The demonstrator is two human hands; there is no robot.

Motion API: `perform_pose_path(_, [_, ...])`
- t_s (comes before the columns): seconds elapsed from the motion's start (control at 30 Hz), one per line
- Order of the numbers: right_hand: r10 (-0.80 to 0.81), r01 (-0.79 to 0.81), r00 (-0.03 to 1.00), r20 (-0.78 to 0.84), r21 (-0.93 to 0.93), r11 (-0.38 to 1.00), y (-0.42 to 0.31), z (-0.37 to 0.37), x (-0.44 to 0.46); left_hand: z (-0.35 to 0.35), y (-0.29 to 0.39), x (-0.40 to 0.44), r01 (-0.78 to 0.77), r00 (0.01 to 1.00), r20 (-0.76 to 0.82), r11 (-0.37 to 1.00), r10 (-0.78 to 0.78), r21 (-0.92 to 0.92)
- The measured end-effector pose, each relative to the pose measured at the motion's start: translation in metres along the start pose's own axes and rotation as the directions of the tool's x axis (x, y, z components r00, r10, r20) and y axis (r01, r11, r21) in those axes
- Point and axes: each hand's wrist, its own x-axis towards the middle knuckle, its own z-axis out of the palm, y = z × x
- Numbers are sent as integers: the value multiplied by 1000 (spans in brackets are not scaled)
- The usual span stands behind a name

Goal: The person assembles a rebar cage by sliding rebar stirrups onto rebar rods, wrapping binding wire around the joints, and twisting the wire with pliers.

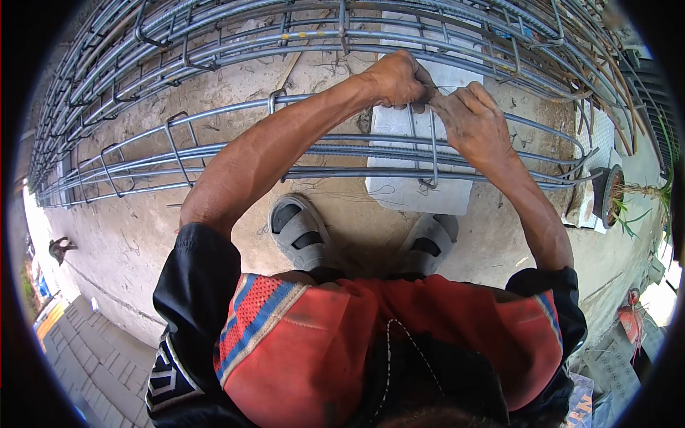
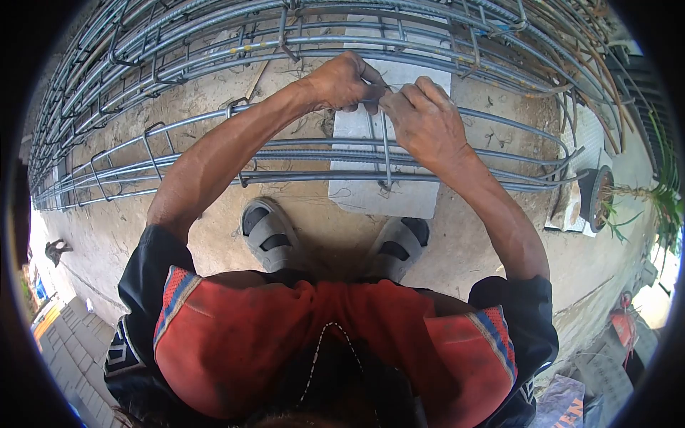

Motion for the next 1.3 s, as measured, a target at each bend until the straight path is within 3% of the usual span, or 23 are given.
perform_pose_path(0.13, [168, -171, 985, 33, 186, 968, 5, 3, -2, -5, 0, -2, -17, 999, 48, 1000, 18, -21])
perform_pose_path(0.23, [204, -219, 976, 82, 264, 940, 9, -2, 4, -8, -1, -6, -129, 990, 69, 984, 120, 127])
perform_pose_path(0.33, [222, -268, 957, 189, 270, 925, 17, -7, 18, 2, -18, -2, -354, 930, -16, 909, 366, 222])
perform_pose_path(0.43, [290, -368, 884, 366, 164, 915, 19, -17, 34, -3, -5, -6, -286, 957, 18, 928, 290, 237])
perform_pose_path(0.53, [321, -395, 850, 417, 103, 913, 20, -17, 37, -3, -5, -7, -297, 954, 39, 922, 297, 246])
perform_pose_path(0.63, [260, -357, 906, 335, 270, 894, 22, -23, 31, -2, -12, -5, -365, 928, 22, 893, 373, 262])
perform_pose_path(0.7, [310, -389, 911, 272, 315, 866, 19, -24, 23, -2, -10, -6, -381, 920, 12, 884, 393, 272])
perform_pose_path(0.77, [302, -366, 917, 259, 250, 897, 22, -23, 18, -2, -6, -9, -356, 931, 22, 890, 366, 285])
perform_pose_path(0.87, [246, -249, 923, 296, -29, 968, 27, -19, 10, 5, -16, -5, -505, 841, -58, 817, 539, 279])
perform_pose_path(0.97, [203, -125, 933, 298, -263, 957, 17, -18, 12, 2, -6, -12, -388, 910, 10, 845, 413, 367])
perform_pose_path(1.07, [266, -257, 945, 191, -70, 964, 21, -11, 9, 3, -10, -12, -417, 897, 1, 846, 442, 333])
perform_pose_path(1.17, [134, -137, 986, 103, 24, 990, 12, -18, 14, 2, -13, -11, -455, 874, -4, 821, 486, 346])
perform_pose_path(1.27, [308, -282, 870, 386, -123, 952, 10, -16, 12, 2, -9, -12, -387, 913, -9, 875, 407, 292])
perform_pose_path(1.3, [347, -355, 832, 434, -64, 933, 5, -17, 10, 2, -12, -10, -400, 906, -23, 875, 422, 272])
